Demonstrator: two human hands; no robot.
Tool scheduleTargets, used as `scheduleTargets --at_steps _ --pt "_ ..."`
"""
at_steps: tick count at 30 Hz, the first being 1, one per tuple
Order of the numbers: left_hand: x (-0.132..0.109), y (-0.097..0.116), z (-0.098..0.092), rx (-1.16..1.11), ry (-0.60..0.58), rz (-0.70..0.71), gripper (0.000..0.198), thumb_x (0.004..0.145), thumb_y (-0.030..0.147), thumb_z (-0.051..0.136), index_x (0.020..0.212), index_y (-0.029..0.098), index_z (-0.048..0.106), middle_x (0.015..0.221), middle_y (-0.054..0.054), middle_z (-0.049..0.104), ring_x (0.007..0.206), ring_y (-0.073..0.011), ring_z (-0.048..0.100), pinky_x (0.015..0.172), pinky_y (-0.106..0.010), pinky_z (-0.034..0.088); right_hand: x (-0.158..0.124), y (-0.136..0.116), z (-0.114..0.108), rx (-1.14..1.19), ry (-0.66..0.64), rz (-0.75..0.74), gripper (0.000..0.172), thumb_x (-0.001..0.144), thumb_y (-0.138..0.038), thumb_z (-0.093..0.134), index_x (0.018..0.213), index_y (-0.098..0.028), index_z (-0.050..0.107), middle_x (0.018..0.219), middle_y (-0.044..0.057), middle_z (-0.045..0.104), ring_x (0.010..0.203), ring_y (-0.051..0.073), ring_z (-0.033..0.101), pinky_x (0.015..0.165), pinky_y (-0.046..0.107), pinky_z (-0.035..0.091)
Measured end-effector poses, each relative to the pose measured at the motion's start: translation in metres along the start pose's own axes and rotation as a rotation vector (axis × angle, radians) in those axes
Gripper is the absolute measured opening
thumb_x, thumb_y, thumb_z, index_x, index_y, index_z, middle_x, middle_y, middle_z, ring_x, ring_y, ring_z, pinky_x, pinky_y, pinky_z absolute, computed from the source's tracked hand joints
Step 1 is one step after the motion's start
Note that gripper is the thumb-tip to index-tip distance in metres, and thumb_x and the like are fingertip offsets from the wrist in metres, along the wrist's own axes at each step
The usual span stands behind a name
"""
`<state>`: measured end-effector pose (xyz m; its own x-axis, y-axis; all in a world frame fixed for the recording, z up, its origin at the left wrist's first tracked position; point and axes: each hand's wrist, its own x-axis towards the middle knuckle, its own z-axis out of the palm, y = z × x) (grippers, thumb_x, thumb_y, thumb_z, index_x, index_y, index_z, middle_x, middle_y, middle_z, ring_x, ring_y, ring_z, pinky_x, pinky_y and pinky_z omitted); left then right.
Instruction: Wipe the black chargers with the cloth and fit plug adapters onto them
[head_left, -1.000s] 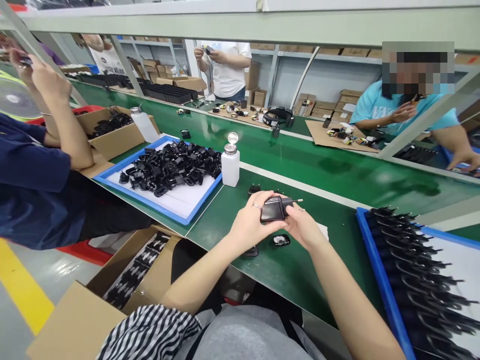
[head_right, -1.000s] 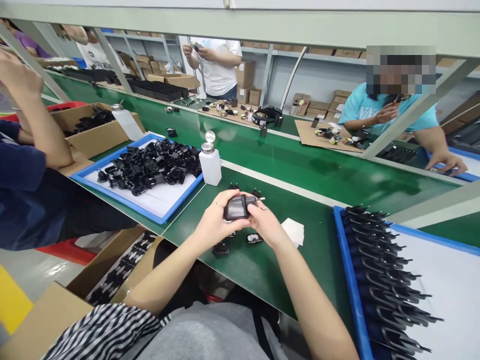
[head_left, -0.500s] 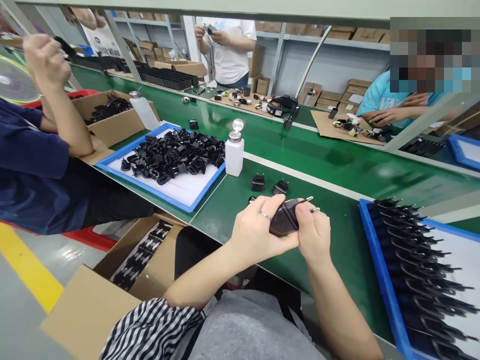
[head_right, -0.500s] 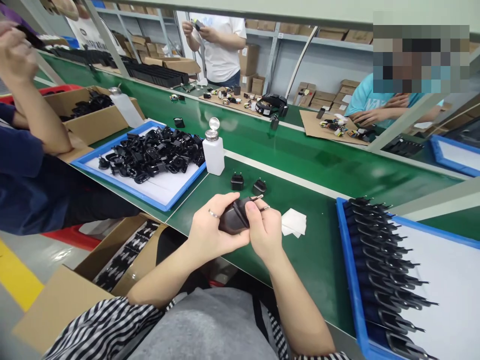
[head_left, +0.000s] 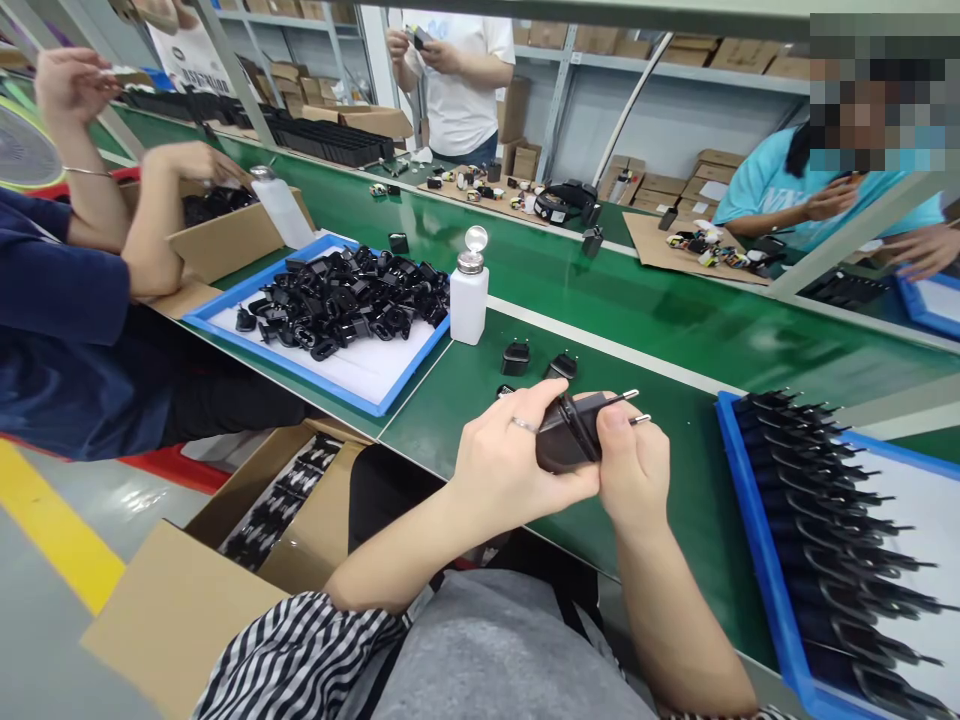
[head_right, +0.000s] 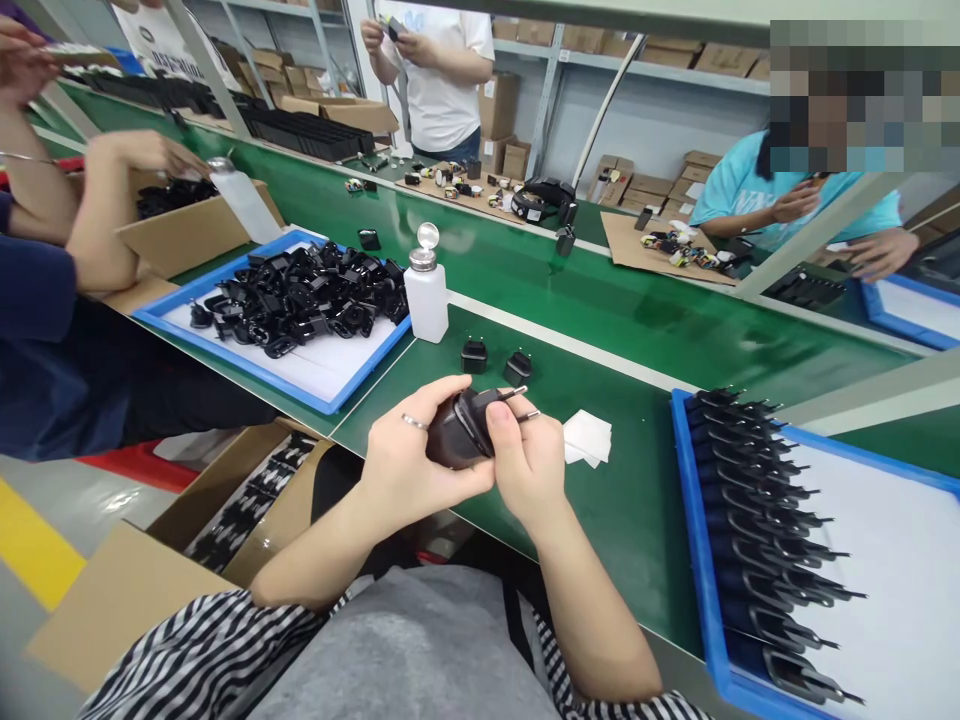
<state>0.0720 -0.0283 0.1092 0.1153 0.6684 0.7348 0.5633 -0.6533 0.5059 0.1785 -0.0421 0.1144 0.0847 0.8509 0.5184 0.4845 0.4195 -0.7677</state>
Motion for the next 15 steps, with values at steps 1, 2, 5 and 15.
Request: scheduleTargets --at_steps 1,2,5,15 --pt "0.0 -0.001 0.0 0.002 -0.014 -0.014 0.04 0.054 0.03 0.053 0.092 0.016 0.049 0.082 -0.002 0.06 0.07 -0.0121 0.057 0.065 -0.021 0.047 0.001 0.0 -0.002 -0.022 -0.032 0.003 0.031 0.082 -0.033 0.03 0.072 -0.017 0.055 0.056 -0.002 0.054 0.049 0.011 0.049 0.045 0.021 0.037" --pt "0.0 -0.002 0.0 0.008 -0.036 -0.031 0.04 0.054 0.03 0.053 0.092 0.016 0.049 0.082 -0.002 0.06 0.071 -0.0123 0.057 0.065 -0.021 0.047 0.003 0.001 -0.003 -0.046 -0.083 0.009 0.029 0.081 -0.033 0.031 0.072 -0.017 0.054 0.056 -0.002 0.054 0.049 0.01 0.048 0.045 0.02 0.037" --pt "-0.001 -0.006 0.0 0.038 -0.125 -0.063 0.043 0.054 0.031 0.053 0.094 0.017 0.048 0.082 -0.002 0.06 0.07 -0.0129 0.057 0.064 -0.022 0.047 0.006 0.007 -0.007 -0.087 -0.272 0.058 0.027 0.079 -0.033 0.035 0.065 -0.017 0.051 0.056 -0.002 0.053 0.048 0.01 0.047 0.043 0.019 0.035" --pt "0.012 -0.054 0.014 -0.088 -0.279 -0.198 0.034 0.05 0.032 0.057 0.081 0.019 0.051 0.07 0.002 0.056 0.061 -0.0123 0.052 0.057 -0.022 0.042 0.042 0.035 0.0 -0.143 -0.58 0.317 0.033 0.075 -0.042 0.036 0.067 -0.016 0.054 0.054 -0.001 0.052 0.05 0.012 0.047 0.048 0.022 0.037"
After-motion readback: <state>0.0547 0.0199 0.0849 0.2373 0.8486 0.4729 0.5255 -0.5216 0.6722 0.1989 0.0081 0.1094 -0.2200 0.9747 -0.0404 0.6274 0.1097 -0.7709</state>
